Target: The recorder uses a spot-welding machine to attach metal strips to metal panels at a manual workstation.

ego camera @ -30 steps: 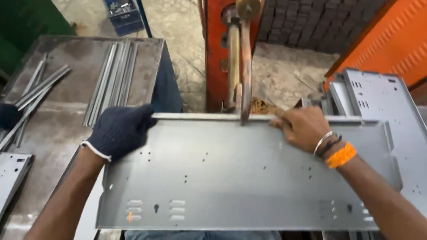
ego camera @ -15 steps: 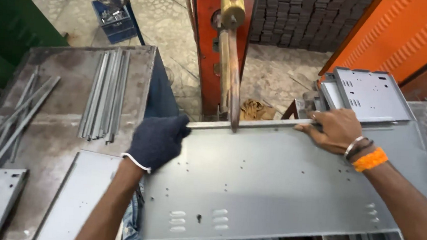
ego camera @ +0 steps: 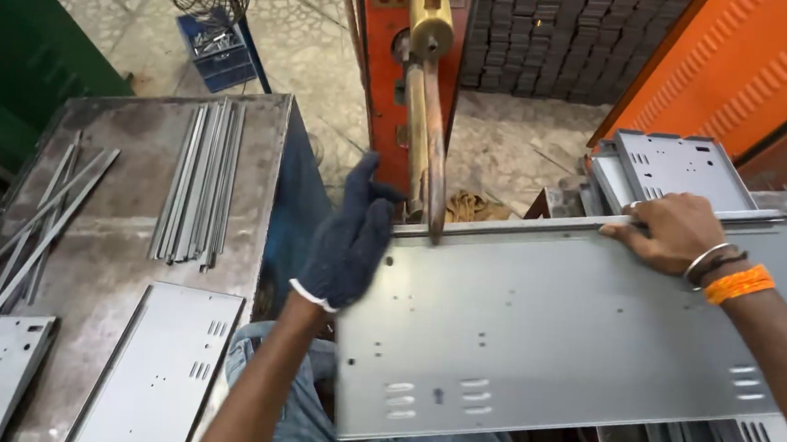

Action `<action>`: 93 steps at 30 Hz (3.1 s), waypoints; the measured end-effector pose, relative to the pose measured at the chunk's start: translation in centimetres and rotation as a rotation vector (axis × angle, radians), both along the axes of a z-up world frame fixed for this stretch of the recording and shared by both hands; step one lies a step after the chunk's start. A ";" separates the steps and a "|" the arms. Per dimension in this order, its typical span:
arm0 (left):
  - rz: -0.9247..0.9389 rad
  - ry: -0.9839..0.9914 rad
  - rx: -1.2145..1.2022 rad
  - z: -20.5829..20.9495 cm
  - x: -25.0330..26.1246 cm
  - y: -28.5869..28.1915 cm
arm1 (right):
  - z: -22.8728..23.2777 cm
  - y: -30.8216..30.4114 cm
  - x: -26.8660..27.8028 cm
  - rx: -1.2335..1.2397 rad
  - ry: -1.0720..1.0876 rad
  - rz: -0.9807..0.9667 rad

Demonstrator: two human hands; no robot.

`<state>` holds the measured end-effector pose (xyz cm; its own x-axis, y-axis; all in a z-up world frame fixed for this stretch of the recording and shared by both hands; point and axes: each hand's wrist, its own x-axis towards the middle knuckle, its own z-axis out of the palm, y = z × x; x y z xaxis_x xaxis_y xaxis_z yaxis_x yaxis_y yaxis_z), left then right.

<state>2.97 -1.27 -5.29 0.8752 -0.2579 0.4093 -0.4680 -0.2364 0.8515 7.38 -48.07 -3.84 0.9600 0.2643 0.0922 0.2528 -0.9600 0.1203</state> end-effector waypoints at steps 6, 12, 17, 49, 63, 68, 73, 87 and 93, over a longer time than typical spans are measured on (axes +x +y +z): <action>0.014 -0.074 -0.101 1.4 -1.2 -1.4 | -0.5 -1.7 1.0 -0.036 0.004 0.011; 0.129 -0.080 0.061 0.8 -1.0 -3.4 | -0.9 -3.8 1.0 -0.107 0.023 -0.047; 0.107 0.003 0.125 3.9 -2.4 -2.3 | -1.2 -3.0 -0.1 -0.051 -0.007 -0.041; 0.106 -0.152 0.849 5.7 -0.7 -0.8 | 1.8 19.0 -2.3 0.250 0.040 0.260; 0.145 -0.149 0.916 6.6 -1.1 -0.3 | 2.6 20.4 -2.8 0.323 0.028 0.287; 0.162 -0.229 0.937 6.5 -1.2 2.2 | 2.6 18.1 -2.7 0.204 0.160 0.225; 0.261 -0.121 0.930 5.9 -2.3 7.0 | 2.1 17.5 -3.8 0.516 0.308 0.226; 0.249 -0.116 0.974 4.0 -2.7 10.9 | -1.3 18.9 -3.5 0.505 -0.001 0.337; 0.271 -0.179 0.918 3.6 -4.9 9.3 | 0.2 17.7 -4.4 0.549 -0.006 0.315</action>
